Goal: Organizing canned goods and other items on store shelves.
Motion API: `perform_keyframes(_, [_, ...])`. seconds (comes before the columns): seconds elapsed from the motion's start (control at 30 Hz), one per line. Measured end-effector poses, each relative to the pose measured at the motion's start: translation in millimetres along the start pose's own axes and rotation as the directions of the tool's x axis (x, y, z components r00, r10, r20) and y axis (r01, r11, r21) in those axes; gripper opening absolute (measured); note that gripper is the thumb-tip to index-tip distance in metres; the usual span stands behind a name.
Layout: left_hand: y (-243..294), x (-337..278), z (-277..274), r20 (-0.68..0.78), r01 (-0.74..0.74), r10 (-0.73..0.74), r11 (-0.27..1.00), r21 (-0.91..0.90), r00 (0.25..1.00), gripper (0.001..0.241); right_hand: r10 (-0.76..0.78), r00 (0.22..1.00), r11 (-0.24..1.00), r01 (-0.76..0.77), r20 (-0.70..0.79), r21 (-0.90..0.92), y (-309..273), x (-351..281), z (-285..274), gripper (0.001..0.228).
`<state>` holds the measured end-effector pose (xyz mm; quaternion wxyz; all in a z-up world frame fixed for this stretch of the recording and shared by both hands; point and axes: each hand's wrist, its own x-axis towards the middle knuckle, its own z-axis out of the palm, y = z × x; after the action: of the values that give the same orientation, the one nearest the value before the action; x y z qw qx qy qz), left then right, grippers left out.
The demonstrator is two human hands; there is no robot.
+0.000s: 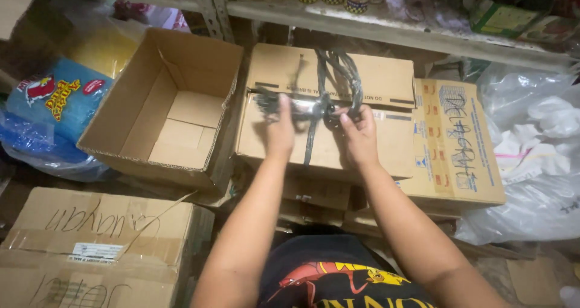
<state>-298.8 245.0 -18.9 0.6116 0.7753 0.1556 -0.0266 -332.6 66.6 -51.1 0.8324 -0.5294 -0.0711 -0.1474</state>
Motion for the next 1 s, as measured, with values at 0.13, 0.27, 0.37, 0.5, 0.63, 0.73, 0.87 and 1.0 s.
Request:
perform_keyframes(0.13, [-24.3, -1.1, -16.1, 0.093, 0.016, 0.004, 0.977, -0.214, 0.996, 0.063, 0.029, 1.0, 0.982, -0.027, -0.011, 0.187, 3.4, 1.9, -7.7, 0.014])
perform_keyframes(0.27, [-51.2, -22.3, -12.3, 0.187, -0.078, 0.232, 0.801, -0.594, 0.954, 0.038, 0.002, 1.0, 0.979, -0.003, 0.004, 0.202, 5.6, 7.4, -12.0, 0.016])
perform_keyframes(0.37, [-50.0, -70.3, -9.0, 0.341, -0.195, 0.299, 0.931, -0.308, 0.891, 0.035, 0.005, 1.0, 0.982, -0.008, 0.014, 0.187, 7.4, 5.7, -12.7, 0.02])
perform_keyframes(0.5, [-35.6, -100.2, -11.8, 0.536, -0.662, 0.493, 0.729, 0.176, 0.686, 0.031, 0.143, 0.989, 0.987, -0.146, 0.049, 0.067, -7.2, 5.0, -5.5, 0.031])
perform_keyframes(0.63, [-16.5, -95.1, -32.4, 0.667, -0.856, 0.632, 0.517, 0.015, 0.394, 0.025, 0.264, 0.964, 0.953, -0.264, -0.023, -0.151, -32.3, 2.2, 20.9, 0.044])
perform_keyframes(0.73, [-22.8, -69.9, -41.2, 0.858, -0.899, 0.453, 0.436, 0.025, 0.243, 0.045, 0.235, 0.972, 0.923, -0.226, -0.007, -0.312, -25.1, -0.1, 21.2, 0.056])
perform_keyframes(0.87, [-7.3, -27.8, -46.0, 0.67, -0.789, 0.526, 0.595, 0.15, 0.524, 0.02, 0.217, 0.976, 0.927, -0.207, -0.003, -0.313, -19.1, 1.3, 15.8, 0.042])
perform_keyframes(1.0, [11.5, 6.4, -28.2, 0.281, -0.789, 0.739, 0.596, 0.149, 0.612, 0.026, 0.261, 0.96, 0.933, -0.278, -0.102, -0.227, -22.5, -1.6, 23.4, 0.022])
